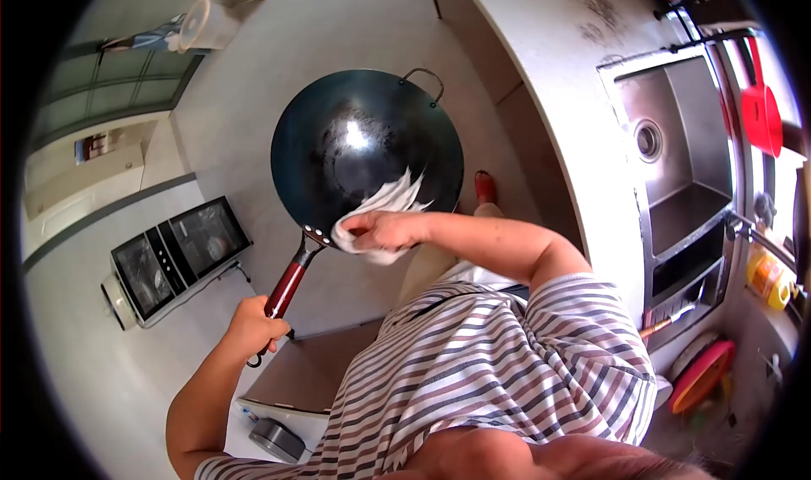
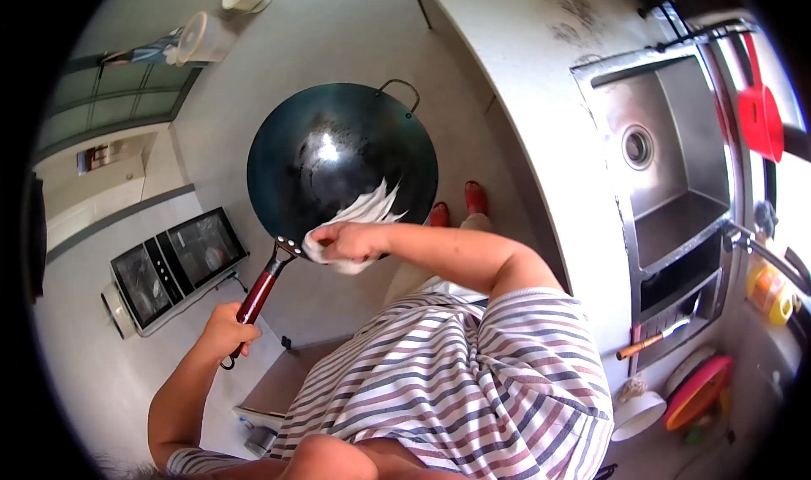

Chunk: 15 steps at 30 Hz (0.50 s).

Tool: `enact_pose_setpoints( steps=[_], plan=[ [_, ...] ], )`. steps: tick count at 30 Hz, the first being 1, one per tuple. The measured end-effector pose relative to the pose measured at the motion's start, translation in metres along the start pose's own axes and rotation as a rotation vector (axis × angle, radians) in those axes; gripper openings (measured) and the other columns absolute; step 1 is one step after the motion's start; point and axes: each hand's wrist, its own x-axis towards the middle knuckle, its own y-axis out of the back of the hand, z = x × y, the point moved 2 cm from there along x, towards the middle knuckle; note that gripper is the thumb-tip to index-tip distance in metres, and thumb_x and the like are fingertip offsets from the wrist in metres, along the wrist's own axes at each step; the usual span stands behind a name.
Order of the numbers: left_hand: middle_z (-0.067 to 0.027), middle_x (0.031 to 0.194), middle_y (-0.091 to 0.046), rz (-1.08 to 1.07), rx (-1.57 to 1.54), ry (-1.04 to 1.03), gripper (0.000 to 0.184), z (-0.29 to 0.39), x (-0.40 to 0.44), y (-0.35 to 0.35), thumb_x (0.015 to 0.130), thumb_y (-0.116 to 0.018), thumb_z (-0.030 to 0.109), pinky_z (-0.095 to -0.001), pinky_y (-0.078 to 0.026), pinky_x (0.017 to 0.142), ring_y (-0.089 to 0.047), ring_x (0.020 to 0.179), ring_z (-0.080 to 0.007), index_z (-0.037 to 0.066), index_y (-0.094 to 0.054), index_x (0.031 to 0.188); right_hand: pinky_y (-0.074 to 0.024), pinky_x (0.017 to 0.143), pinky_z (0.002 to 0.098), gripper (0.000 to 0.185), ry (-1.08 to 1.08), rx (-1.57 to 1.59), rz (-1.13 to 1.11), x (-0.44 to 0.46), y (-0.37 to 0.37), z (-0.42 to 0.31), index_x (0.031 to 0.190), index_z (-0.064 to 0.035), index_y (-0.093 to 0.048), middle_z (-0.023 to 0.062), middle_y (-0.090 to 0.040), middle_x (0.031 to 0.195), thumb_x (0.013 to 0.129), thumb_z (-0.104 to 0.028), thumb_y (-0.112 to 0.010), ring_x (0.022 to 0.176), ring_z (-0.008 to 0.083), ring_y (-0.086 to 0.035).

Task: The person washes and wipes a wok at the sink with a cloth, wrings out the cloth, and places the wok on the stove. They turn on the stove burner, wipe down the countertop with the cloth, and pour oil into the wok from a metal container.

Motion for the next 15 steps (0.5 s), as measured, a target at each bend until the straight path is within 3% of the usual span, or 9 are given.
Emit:
enact_pose_setpoints(
  steps=[1,3,4,6,7,8,10,12,15],
  plan=[
    [-0.0057,0.055,-0.05,-0.01,0.015,-0.005,0.019,0.001,0.001,-0.001,0.061,-0.06,0.002,-0.0258,-0.039,0.036,-0.048,0.038,-0.0115,-0.002,-0.048,0.075,-0.0334,0.047,0.0213,0.019,-0.039,0.024,0.006,-0.014,-0.007,-0.012,0.098,-0.013,-0.052,-0.0038,-0.045,0.07,0.08,-0.015,-0.052,0.055,0.0065,-0.04],
    [-0.0056,0.055,-0.05,-0.028,0.014,0.001,0.018,0.002,0.001,-0.003,0.061,-0.06,0.002,-0.0256,-0.039,0.036,-0.048,0.039,-0.0115,-0.002,-0.048,0.074,-0.0406,0.058,0.0312,0.021,0.198,-0.45,0.166,-0.028,0.004,0.013,0.092,-0.0076,-0.051,0.0046,-0.048,0.07,0.074,-0.018,-0.054,0.066,0.015,-0.047],
    [-0.0056,0.055,-0.05,-0.026,0.016,-0.002,0.018,0.003,0.0,-0.003,0.061,-0.06,0.002,-0.0256,-0.039,0.036,-0.048,0.039,-0.0115,-0.002,-0.048,0.074,-0.0403,0.068,0.0346,0.019,0.168,-0.41,0.176,-0.037,0.02,0.039,0.086,-0.0069,-0.051,0.0091,-0.049,0.071,0.072,-0.019,-0.053,0.071,0.0192,-0.049],
    [-0.0053,0.055,-0.049,-0.031,0.045,0.021,0.018,0.003,-0.004,-0.003,0.06,-0.06,0.003,-0.0258,-0.039,0.037,-0.048,0.039,-0.0115,-0.001,-0.048,0.073,-0.045,0.074,0.0348,0.026,-0.175,-0.88,0.241,-0.075,0.055,0.045,0.095,-0.0116,-0.057,0.0113,-0.06,0.09,0.075,-0.027,-0.057,0.084,0.0239,-0.058],
    [-0.0053,0.055,-0.049,-0.026,0.036,0.031,0.018,0.004,-0.007,-0.005,0.06,-0.06,0.003,-0.0258,-0.039,0.037,-0.048,0.039,-0.0115,-0.001,-0.048,0.073,-0.0464,0.079,0.0348,0.029,-0.383,-1.074,0.401,-0.082,0.079,0.066,0.101,-0.014,-0.059,0.0107,-0.061,0.099,0.077,-0.03,-0.057,0.094,0.0254,-0.058],
    [-0.0053,0.055,-0.049,-0.026,0.1,0.016,0.018,0.008,-0.011,-0.006,0.06,-0.061,0.003,-0.0261,-0.039,0.037,-0.048,0.039,-0.0117,-0.001,-0.048,0.073,-0.0469,0.081,0.0352,0.029,-0.519,-1.356,0.363,-0.081,0.111,0.089,0.106,-0.0148,-0.058,0.0106,-0.06,0.101,0.079,-0.026,-0.053,0.095,0.0263,-0.058],
    [-0.0056,0.055,-0.05,-0.02,0.2,-0.007,0.019,0.003,-0.015,-0.005,0.061,-0.061,0.005,-0.0273,-0.041,0.038,-0.049,0.04,-0.0128,0.0,-0.048,0.074,-0.0464,0.08,0.0381,0.031,-0.474,-1.105,0.85,-0.074,0.153,0.089,0.109,-0.0109,-0.054,0.0134,-0.06,0.102,0.081,-0.023,-0.052,0.094,0.0287,-0.058],
    [-0.0059,0.056,-0.05,-0.002,0.235,-0.006,0.019,0.005,-0.023,-0.008,0.061,-0.061,0.006,-0.0278,-0.042,0.039,-0.05,0.04,-0.0134,0.0,-0.049,0.074,-0.0451,0.081,0.0399,0.031,-0.185,-0.842,1.116,-0.05,0.18,0.084,0.108,-0.008,-0.052,0.0169,-0.059,0.102,0.078,-0.016,-0.052,0.095,0.031,-0.056],
    [-0.0074,0.056,-0.052,0.016,0.304,0.022,0.019,0.008,-0.032,-0.011,0.062,-0.06,0.008,-0.0295,-0.044,0.043,-0.052,0.042,-0.0153,0.0,-0.05,0.076,-0.0455,0.078,0.0368,0.037,0.283,-0.217,1.112,0.006,0.172,0.079,0.109,-0.0067,-0.049,0.0145,-0.059,0.099,0.072,-0.005,-0.053,0.093,0.0256,-0.057]
  ],
)
